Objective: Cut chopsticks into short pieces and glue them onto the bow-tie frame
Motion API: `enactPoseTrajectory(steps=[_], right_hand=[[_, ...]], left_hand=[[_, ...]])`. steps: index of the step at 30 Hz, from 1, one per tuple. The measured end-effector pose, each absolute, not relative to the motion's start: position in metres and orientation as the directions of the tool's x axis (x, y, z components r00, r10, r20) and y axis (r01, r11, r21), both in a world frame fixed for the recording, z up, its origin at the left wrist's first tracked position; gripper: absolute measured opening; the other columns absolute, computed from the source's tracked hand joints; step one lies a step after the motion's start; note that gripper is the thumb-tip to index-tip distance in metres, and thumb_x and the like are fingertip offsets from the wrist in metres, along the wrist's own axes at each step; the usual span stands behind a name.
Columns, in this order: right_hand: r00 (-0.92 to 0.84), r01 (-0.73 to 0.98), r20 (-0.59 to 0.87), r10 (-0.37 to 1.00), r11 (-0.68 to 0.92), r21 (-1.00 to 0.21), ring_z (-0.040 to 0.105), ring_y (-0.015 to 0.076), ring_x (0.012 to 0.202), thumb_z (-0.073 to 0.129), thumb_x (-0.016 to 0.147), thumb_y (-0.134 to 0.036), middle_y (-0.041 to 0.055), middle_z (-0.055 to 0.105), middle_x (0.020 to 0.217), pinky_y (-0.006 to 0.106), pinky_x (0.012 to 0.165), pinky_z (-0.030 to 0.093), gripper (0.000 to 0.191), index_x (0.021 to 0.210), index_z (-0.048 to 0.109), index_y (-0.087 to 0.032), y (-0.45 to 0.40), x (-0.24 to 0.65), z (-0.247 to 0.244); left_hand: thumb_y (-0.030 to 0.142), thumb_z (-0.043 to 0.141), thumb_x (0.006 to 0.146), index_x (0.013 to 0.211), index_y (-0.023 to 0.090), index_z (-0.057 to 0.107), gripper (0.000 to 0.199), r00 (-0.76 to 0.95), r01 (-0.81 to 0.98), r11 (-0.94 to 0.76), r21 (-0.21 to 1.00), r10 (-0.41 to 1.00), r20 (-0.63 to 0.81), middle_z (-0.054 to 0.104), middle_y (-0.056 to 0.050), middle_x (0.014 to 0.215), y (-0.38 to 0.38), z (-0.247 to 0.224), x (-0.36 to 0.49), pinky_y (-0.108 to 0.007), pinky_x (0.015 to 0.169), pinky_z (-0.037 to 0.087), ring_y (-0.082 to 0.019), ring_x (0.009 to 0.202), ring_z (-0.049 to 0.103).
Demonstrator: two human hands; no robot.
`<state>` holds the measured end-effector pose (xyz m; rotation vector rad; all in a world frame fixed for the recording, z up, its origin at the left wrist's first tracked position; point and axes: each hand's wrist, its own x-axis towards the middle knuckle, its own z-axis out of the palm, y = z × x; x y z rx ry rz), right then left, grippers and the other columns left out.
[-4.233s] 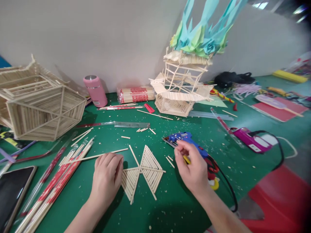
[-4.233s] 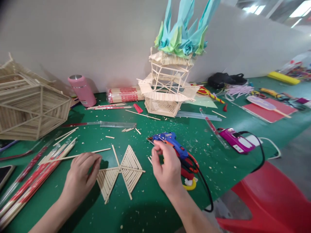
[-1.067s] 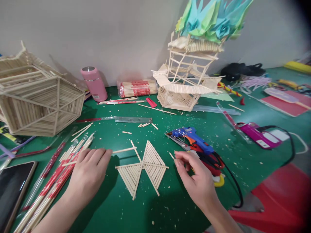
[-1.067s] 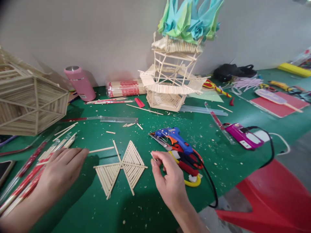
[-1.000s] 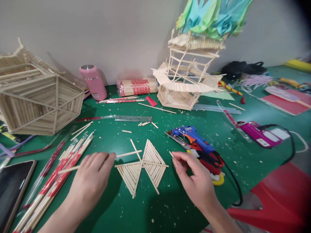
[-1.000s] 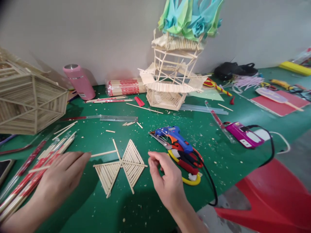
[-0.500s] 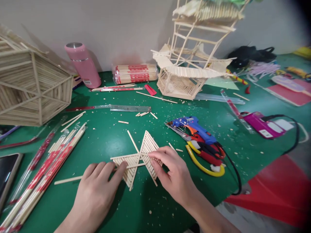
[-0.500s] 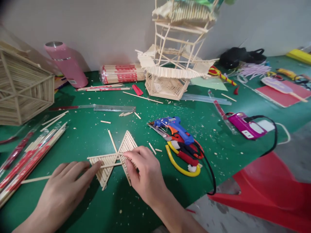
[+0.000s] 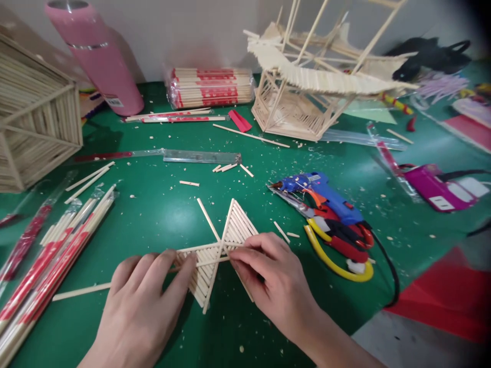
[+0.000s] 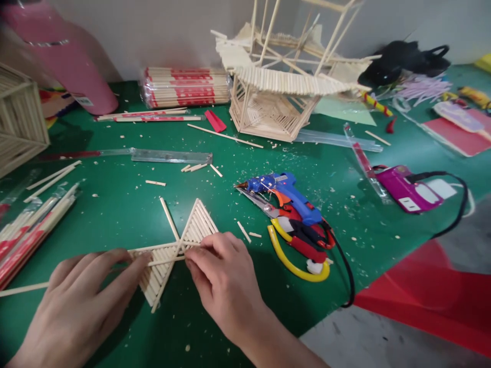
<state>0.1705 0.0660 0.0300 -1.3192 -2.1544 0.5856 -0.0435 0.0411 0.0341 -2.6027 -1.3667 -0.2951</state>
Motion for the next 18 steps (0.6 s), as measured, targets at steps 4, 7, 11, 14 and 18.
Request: enactPoseTrajectory(steps=[4,7,11,14,18], right_hand=[[-0.377,0.694,0.209,0.902,0.425,-0.582,0.050,0.0168,0.075,0.053,0.083,-0.016,0.0037,0.057,0.081,0.032,0.065,0.040,0.011,0.086,0.062,-0.020,0.066,0.167,0.032],[-0.389,0.707,0.175,0.904,0.415,-0.572,0.050,0.0166,0.075,0.052,0.084,-0.017,0.0028,0.058,0.082,0.033,0.066,0.038,0.011,0.087,0.062,-0.021,0.067,0.165,0.034],[-0.398,0.702,0.131,0.908,0.393,-0.594,0.050,0.0172,0.076,0.052,0.083,-0.016,0.0029,0.059,0.084,0.033,0.066,0.037,0.012,0.086,0.062,-0.022,0.069,0.164,0.034],[-0.370,0.683,0.156,0.916,0.382,-0.623,0.050,0.0172,0.075,0.052,0.083,-0.017,0.0032,0.058,0.082,0.033,0.065,0.038,0.012,0.086,0.062,-0.022,0.070,0.165,0.034],[-0.308,0.685,0.217,0.926,0.374,-0.625,0.051,0.0178,0.075,0.054,0.081,-0.016,0.0037,0.057,0.082,0.035,0.066,0.038,0.012,0.089,0.061,-0.022,0.069,0.167,0.034]], left_hand=[[0.013,0.039,0.083,0.103,0.015,0.059,0.028,0.578,0.811,-0.581,-0.066,0.780,0.242,0.062,-0.010,0.086,0.043,0.034,-0.043,-0.041,0.072,0.034,-0.025,0.078,0.054],[0.015,0.034,0.086,0.101,0.016,0.058,0.029,0.535,0.832,-0.554,0.025,0.813,0.229,0.063,-0.008,0.086,0.046,0.035,-0.032,-0.043,0.076,0.032,-0.025,0.084,0.052],[0.014,0.029,0.088,0.094,0.017,0.060,0.031,0.496,0.836,-0.536,0.119,0.831,0.254,0.061,-0.004,0.073,0.054,0.036,-0.012,-0.041,0.075,0.033,-0.021,0.074,0.052],[0.012,0.030,0.088,0.083,0.017,0.061,0.032,0.493,0.832,-0.543,0.117,0.818,0.296,0.058,-0.004,0.068,0.060,0.034,-0.005,-0.037,0.067,0.034,-0.019,0.064,0.049],[0.009,0.033,0.087,0.080,0.015,0.061,0.030,0.516,0.813,-0.571,0.111,0.796,0.316,0.059,-0.004,0.069,0.063,0.033,-0.006,-0.033,0.065,0.036,-0.017,0.064,0.050]])
